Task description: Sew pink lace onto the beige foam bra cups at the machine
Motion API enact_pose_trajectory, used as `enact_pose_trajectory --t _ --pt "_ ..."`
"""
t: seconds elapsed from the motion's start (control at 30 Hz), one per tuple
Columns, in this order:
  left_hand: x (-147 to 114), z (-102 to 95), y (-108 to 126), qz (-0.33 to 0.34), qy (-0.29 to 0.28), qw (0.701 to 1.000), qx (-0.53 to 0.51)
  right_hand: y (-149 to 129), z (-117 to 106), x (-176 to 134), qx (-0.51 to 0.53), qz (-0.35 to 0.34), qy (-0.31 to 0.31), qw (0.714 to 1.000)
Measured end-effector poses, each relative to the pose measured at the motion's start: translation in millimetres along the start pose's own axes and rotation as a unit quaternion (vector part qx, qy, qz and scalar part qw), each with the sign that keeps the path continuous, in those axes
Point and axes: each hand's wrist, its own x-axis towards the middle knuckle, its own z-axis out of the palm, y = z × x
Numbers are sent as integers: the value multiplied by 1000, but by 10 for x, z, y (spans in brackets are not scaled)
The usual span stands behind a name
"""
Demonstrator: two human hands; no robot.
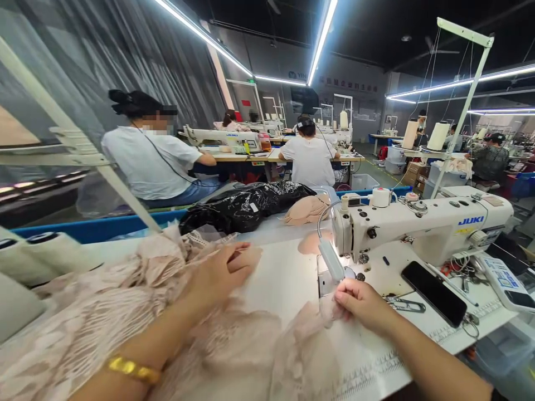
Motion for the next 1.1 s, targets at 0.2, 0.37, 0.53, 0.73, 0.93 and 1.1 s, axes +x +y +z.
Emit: enact_pose_trajectory --t 0.2,0.37,0.53,0.73,0.93,1.1 --pt "-644 -88 610 356 -59 927 -99 -4 6 -6 15 8 -2 1000" --pt "-958 -7 895 497 -21 868 7 -20 -5 -26 35 -2 -6 999" --pt "-1007 64 916 465 -86 881 4 -55 56 -86 37 -10 16 999" --pt "-848 -149 1170 240 -289 890 -259 -283 181 -373 -92 -85 -1 992" --pt "-624 -218 1206 226 -324 892 -218 -680 81 -591 -334 -345 125 868" --pt "-619 -207 882 426 62 895 -117 -667 189 -492 -377 -507 203 748"
